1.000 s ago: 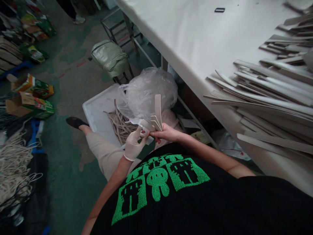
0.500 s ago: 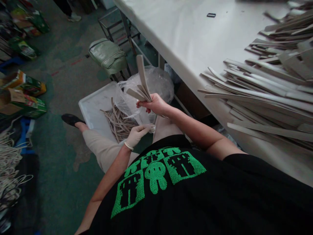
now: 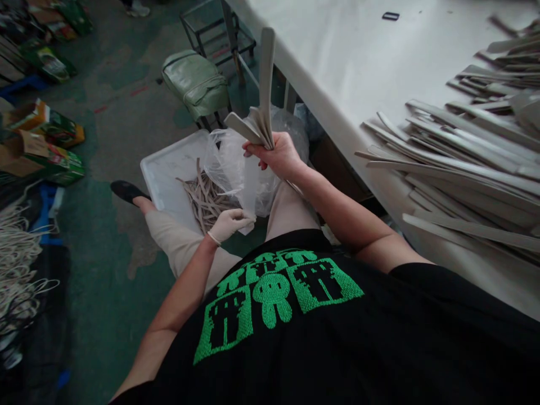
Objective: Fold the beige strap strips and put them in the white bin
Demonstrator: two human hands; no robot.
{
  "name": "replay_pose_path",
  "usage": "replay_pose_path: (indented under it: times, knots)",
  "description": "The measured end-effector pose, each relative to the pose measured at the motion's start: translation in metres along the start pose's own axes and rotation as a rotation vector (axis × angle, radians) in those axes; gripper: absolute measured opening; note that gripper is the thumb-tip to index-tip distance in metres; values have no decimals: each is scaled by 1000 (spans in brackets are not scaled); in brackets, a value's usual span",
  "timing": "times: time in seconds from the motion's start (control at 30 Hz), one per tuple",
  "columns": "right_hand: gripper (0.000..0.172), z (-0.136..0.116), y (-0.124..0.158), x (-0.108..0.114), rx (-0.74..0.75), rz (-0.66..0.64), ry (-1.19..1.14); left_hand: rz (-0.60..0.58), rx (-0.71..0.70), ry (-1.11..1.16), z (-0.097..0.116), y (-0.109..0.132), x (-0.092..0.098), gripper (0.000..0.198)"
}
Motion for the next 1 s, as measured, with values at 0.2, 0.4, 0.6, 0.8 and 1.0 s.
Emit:
replay_pose_path:
  times: [0.2, 0.4, 0.6, 0.8, 1.0]
  knots:
    - [34, 13, -30, 41, -4, 197, 21, -99, 211, 307, -19, 21, 3, 41]
    - [13, 6, -34, 57, -182, 364, -12, -124, 236, 374, -16, 43, 26, 36]
    - [16, 1, -35, 59, -158, 489, -55, -170, 258, 348, -17, 58, 37, 27]
    - [15, 13, -36, 73, -159, 537, -20, 19, 295, 571, -34, 81, 58, 27]
    - [10, 28, -36, 70, -200, 502, 18, -190, 305, 268, -38, 97, 64, 28]
Point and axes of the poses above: each hand's wrist, its own y-axis away from the middle knuckle, its own x-axis out of the back of the hand, z = x × y, the point moved 3 cm from there along -y, towards the middle knuckle, and after that the axes turned 1 degree about -z, right-handed, at the moved point
